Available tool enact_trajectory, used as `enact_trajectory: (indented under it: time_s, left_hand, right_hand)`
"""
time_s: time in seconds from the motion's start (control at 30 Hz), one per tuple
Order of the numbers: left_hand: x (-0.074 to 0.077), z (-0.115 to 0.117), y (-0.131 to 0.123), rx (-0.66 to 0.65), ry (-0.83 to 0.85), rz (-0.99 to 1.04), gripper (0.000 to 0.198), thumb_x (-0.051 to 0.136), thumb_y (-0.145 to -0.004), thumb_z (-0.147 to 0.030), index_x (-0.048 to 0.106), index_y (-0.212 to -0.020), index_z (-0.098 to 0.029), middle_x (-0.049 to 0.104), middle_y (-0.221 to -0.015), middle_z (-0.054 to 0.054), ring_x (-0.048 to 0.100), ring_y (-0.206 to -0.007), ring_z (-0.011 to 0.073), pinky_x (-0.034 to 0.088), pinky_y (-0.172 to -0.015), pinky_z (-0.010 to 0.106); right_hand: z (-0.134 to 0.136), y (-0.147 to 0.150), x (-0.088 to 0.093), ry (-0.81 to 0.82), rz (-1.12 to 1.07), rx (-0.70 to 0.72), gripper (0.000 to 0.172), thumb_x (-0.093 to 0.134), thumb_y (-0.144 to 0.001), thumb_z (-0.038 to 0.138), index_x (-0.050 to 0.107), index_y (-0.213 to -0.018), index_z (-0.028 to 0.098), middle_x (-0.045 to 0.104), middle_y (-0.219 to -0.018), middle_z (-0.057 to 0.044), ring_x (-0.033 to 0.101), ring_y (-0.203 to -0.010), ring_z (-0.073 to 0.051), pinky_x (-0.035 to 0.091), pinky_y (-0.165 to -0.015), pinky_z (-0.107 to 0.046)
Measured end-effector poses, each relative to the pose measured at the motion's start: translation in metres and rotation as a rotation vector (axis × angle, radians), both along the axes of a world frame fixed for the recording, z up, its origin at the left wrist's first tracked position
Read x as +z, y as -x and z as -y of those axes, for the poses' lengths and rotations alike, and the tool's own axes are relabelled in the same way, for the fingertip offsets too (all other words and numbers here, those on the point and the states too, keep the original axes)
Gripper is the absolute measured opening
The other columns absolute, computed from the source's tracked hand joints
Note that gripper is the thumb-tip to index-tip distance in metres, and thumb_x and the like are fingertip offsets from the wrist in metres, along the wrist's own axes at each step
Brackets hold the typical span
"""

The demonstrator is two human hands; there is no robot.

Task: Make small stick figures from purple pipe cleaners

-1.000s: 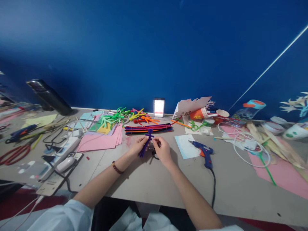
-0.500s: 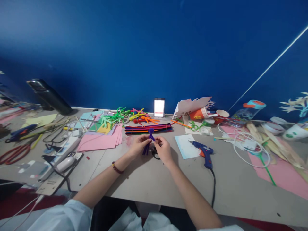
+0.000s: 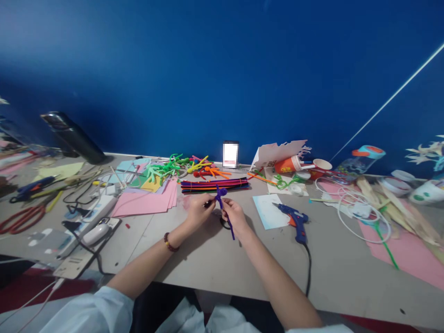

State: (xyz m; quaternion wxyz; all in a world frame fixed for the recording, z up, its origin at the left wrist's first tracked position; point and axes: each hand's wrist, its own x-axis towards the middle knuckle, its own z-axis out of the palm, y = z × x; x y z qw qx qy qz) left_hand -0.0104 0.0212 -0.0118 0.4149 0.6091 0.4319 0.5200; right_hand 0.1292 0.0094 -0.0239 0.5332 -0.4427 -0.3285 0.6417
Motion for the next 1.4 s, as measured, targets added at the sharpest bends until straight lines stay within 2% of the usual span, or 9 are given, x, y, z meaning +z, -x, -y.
enact_trajectory:
  time_s: [0.17, 0.33, 0.43, 0.73, 0.9, 1.0, 1.17, 1.27, 1.4]
  left_hand:
    - [0.003, 0.002, -0.004, 0.012, 0.018, 0.019, 0.004, 0.066, -0.069, -0.019, 0.07, -0.07, -0.02, 0.064, -0.069, 0.003, 0.054, -0.065, 0.0144, 0.04, -0.061, 0.023]
    - [0.002, 0.0, -0.009, -0.018, 0.21, 0.145, 0.011, 0.065, -0.07, -0.027, 0.066, -0.068, -0.016, 0.058, -0.054, 0.0, 0.049, -0.046, 0.01, 0.037, -0.046, 0.021]
    - [0.003, -0.001, -0.009, -0.058, 0.287, 0.207, 0.015, 0.066, -0.069, -0.03, 0.063, -0.067, -0.015, 0.055, -0.05, -0.001, 0.047, -0.041, 0.0087, 0.037, -0.043, 0.021]
    - [0.003, -0.002, -0.01, -0.053, 0.255, 0.172, 0.018, 0.068, -0.066, -0.03, 0.064, -0.073, -0.014, 0.058, -0.063, 0.0, 0.049, -0.049, 0.0085, 0.042, -0.046, 0.021]
    - [0.003, -0.003, -0.008, -0.09, 0.236, 0.177, 0.019, 0.069, -0.067, -0.03, 0.069, -0.08, -0.015, 0.066, -0.075, 0.005, 0.057, -0.063, 0.0119, 0.045, -0.061, 0.023]
    - [0.0, -0.005, -0.008, -0.069, 0.215, 0.149, 0.019, 0.071, -0.067, -0.031, 0.069, -0.078, -0.016, 0.067, -0.078, 0.005, 0.057, -0.066, 0.0127, 0.044, -0.062, 0.024]
    - [-0.002, -0.007, -0.008, -0.086, 0.234, 0.191, 0.021, 0.072, -0.067, -0.034, 0.069, -0.077, -0.016, 0.066, -0.074, 0.004, 0.056, -0.064, 0.0116, 0.043, -0.061, 0.023]
    - [-0.003, -0.006, -0.009, -0.095, 0.289, 0.226, 0.028, 0.07, -0.069, -0.041, 0.068, -0.076, -0.014, 0.062, -0.065, 0.002, 0.052, -0.056, 0.0097, 0.04, -0.054, 0.022]
    - [-0.008, -0.005, -0.014, -0.073, 0.344, 0.246, 0.037, 0.066, -0.07, -0.05, 0.062, -0.066, -0.013, 0.054, -0.053, -0.001, 0.047, -0.046, 0.0083, 0.037, -0.047, 0.022]
  right_hand:
    - [0.0, -0.001, 0.001, -0.023, -0.018, -0.005, 0.043, 0.077, -0.052, 0.046, 0.054, -0.077, 0.02, 0.044, -0.049, 0.009, 0.037, -0.041, -0.006, 0.026, -0.036, -0.017]
    - [0.003, -0.001, 0.005, -0.089, 0.125, -0.02, 0.042, 0.074, -0.056, 0.051, 0.057, -0.077, 0.019, 0.043, -0.049, 0.009, 0.035, -0.04, -0.005, 0.023, -0.037, -0.018]
    - [0.004, -0.001, 0.007, -0.125, 0.183, -0.048, 0.04, 0.072, -0.06, 0.053, 0.056, -0.076, 0.02, 0.041, -0.048, 0.009, 0.033, -0.039, -0.006, 0.022, -0.037, -0.02]
    - [0.001, -0.003, 0.002, -0.186, 0.293, -0.067, 0.042, 0.069, -0.06, 0.056, 0.058, -0.078, 0.019, 0.047, -0.053, 0.006, 0.038, -0.045, -0.009, 0.028, -0.042, -0.022]
    - [0.0, -0.007, -0.003, -0.304, 0.421, -0.104, 0.032, 0.064, -0.069, 0.049, 0.059, -0.076, 0.018, 0.055, -0.064, 0.001, 0.046, -0.055, -0.011, 0.037, -0.051, -0.023]
    - [0.001, -0.008, -0.006, -0.378, 0.487, -0.1, 0.024, 0.061, -0.073, 0.041, 0.06, -0.078, 0.018, 0.058, -0.07, -0.001, 0.05, -0.063, -0.014, 0.041, -0.058, -0.024]
    - [0.004, -0.006, -0.006, -0.421, 0.552, -0.08, 0.018, 0.056, -0.078, 0.036, 0.059, -0.08, 0.018, 0.061, -0.074, -0.002, 0.053, -0.065, -0.014, 0.043, -0.061, -0.025]
    - [0.006, -0.005, -0.003, -0.435, 0.577, -0.085, 0.019, 0.054, -0.08, 0.036, 0.06, -0.081, 0.018, 0.061, -0.073, -0.002, 0.054, -0.064, -0.014, 0.044, -0.062, -0.025]
    - [0.007, -0.004, 0.001, -0.465, 0.613, -0.087, 0.019, 0.053, -0.083, 0.036, 0.06, -0.081, 0.018, 0.061, -0.071, -0.001, 0.055, -0.064, -0.014, 0.044, -0.06, -0.025]
